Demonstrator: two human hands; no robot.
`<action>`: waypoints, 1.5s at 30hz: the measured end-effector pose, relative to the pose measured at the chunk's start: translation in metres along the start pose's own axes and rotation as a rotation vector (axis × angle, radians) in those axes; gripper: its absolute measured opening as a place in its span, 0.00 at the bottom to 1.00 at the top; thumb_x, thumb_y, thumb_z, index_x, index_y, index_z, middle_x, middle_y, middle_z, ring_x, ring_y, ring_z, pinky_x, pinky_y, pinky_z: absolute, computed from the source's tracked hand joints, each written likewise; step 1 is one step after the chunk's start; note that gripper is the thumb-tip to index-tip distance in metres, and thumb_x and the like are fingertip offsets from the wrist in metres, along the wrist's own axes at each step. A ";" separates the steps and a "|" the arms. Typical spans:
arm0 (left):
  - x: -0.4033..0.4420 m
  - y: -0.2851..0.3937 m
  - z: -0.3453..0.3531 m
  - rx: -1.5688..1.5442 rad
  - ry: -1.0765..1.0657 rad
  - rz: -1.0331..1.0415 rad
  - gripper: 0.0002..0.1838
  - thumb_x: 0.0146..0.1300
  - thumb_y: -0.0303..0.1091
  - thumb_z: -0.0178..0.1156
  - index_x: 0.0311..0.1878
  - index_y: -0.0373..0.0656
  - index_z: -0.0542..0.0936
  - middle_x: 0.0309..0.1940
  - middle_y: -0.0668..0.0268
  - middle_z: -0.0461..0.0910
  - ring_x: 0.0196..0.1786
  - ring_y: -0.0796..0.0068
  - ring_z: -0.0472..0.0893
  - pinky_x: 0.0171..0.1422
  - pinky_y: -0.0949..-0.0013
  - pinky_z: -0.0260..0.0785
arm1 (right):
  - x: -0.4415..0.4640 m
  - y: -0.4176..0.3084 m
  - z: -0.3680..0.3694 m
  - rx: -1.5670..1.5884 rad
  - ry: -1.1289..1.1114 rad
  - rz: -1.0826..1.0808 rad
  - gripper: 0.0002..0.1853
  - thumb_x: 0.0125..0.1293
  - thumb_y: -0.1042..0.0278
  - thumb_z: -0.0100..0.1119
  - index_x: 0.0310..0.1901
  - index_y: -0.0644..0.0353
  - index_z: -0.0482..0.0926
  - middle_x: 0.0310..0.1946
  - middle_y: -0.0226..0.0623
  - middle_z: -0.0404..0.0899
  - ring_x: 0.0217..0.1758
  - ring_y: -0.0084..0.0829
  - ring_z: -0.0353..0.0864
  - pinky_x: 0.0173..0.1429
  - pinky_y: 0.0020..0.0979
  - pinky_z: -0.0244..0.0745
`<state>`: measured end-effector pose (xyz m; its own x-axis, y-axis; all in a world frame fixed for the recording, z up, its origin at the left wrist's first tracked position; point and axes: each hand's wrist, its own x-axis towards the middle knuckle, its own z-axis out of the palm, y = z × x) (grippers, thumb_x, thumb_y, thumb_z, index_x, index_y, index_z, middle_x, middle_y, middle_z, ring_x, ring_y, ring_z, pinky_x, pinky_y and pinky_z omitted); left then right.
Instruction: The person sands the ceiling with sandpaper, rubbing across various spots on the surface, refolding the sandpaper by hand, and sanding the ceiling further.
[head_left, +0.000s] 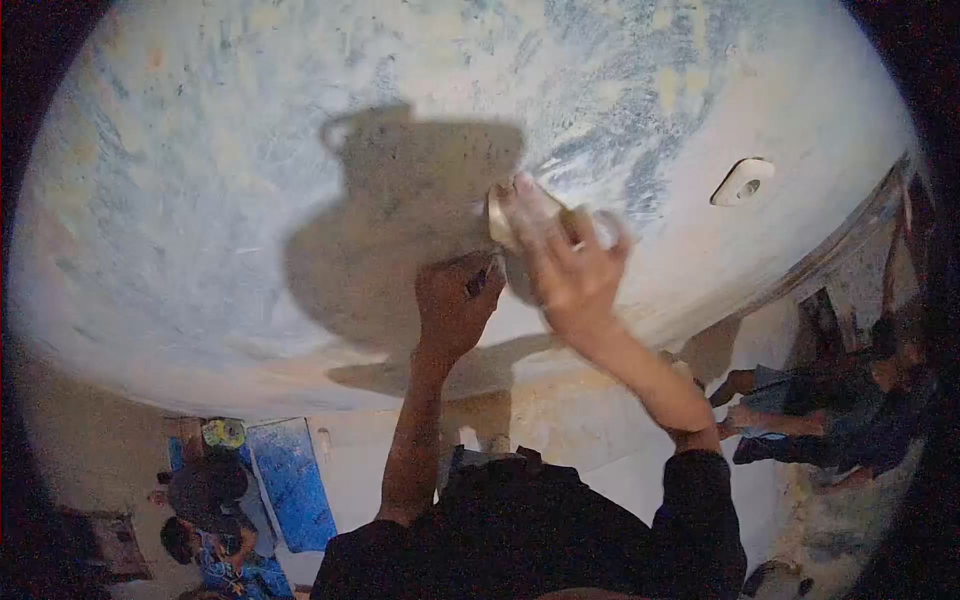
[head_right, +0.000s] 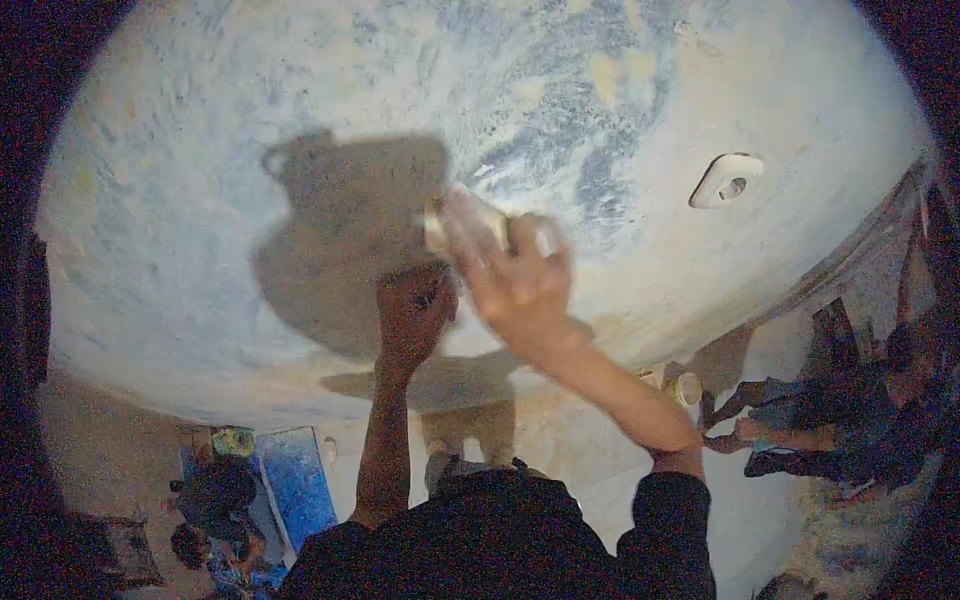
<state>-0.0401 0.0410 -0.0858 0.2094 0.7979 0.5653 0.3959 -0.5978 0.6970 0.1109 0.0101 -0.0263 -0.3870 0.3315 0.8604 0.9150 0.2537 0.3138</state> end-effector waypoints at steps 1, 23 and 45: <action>0.000 0.001 -0.001 -0.063 -0.005 -0.024 0.14 0.58 0.38 0.60 0.21 0.41 0.72 0.14 0.61 0.70 0.17 0.60 0.70 0.32 0.58 0.64 | 0.001 0.022 0.000 0.000 0.003 0.003 0.21 0.55 0.73 0.58 0.53 0.54 0.80 0.49 0.27 0.82 0.37 0.31 0.75 0.54 0.40 0.62; -0.004 -0.010 0.008 -0.020 0.029 -0.026 0.14 0.59 0.37 0.60 0.22 0.41 0.74 0.15 0.59 0.72 0.19 0.57 0.73 0.29 0.58 0.63 | -0.021 0.041 0.034 0.032 0.035 -0.196 0.27 0.55 0.70 0.61 0.59 0.58 0.75 0.56 0.34 0.79 0.39 0.29 0.76 0.57 0.35 0.65; -0.004 0.001 -0.009 -0.011 -0.013 -0.046 0.13 0.57 0.39 0.60 0.23 0.41 0.75 0.16 0.58 0.73 0.21 0.57 0.75 0.31 0.57 0.65 | -0.014 0.012 0.012 0.103 0.060 -0.040 0.25 0.47 0.69 0.62 0.53 0.52 0.80 0.53 0.30 0.80 0.38 0.32 0.75 0.58 0.46 0.57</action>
<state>-0.0488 0.0370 -0.0831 0.2029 0.8256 0.5265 0.3960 -0.5609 0.7270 0.1260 0.0197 -0.0395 -0.4130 0.2649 0.8714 0.8811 0.3584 0.3086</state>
